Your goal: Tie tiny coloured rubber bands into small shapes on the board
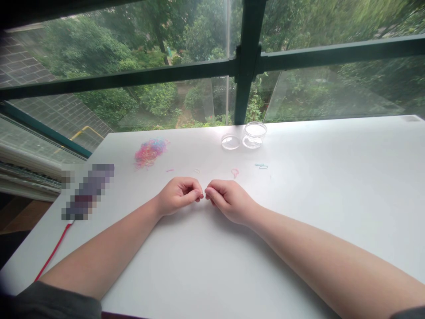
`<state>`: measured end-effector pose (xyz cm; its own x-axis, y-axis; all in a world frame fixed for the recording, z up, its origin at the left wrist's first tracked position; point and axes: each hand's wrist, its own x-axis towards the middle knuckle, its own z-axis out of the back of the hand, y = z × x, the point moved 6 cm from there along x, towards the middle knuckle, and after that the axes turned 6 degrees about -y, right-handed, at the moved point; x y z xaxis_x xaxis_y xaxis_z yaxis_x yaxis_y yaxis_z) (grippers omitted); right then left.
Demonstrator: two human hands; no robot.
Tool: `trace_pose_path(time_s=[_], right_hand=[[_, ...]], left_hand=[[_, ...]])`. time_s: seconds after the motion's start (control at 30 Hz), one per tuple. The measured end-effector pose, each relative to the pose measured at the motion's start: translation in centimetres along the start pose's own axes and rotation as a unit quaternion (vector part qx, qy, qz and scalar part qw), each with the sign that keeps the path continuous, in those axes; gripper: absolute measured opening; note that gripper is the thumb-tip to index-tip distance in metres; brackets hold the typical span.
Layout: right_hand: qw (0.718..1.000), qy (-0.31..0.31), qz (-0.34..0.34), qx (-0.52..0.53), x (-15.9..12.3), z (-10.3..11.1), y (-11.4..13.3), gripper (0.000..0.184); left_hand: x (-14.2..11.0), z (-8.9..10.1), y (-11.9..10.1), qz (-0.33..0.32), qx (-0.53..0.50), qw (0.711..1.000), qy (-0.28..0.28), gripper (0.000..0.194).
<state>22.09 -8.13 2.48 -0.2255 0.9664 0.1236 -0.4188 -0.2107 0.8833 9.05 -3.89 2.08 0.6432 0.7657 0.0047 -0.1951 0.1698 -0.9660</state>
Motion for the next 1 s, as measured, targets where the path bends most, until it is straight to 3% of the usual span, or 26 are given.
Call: trace_pose_path(time_s=[0.57, 0.83, 1.0], right_hand=[[0.999, -0.021, 0.043, 0.020, 0.1, 0.4, 0.8, 0.010], [0.997, -0.040, 0.064, 0.026, 0.1, 0.9, 1.0, 0.007], [0.994, -0.058, 0.075, 0.045, 0.1, 1.4, 1.3, 0.010]], left_hand=[[0.0, 0.1, 0.1, -0.011, -0.022, 0.999, -0.039, 0.014], [0.1, 0.3, -0.1, -0.001, -0.071, 0.997, -0.029, 0.019], [0.3, 1.5, 0.0, -0.018, -0.121, 0.988, -0.094, 0.022]])
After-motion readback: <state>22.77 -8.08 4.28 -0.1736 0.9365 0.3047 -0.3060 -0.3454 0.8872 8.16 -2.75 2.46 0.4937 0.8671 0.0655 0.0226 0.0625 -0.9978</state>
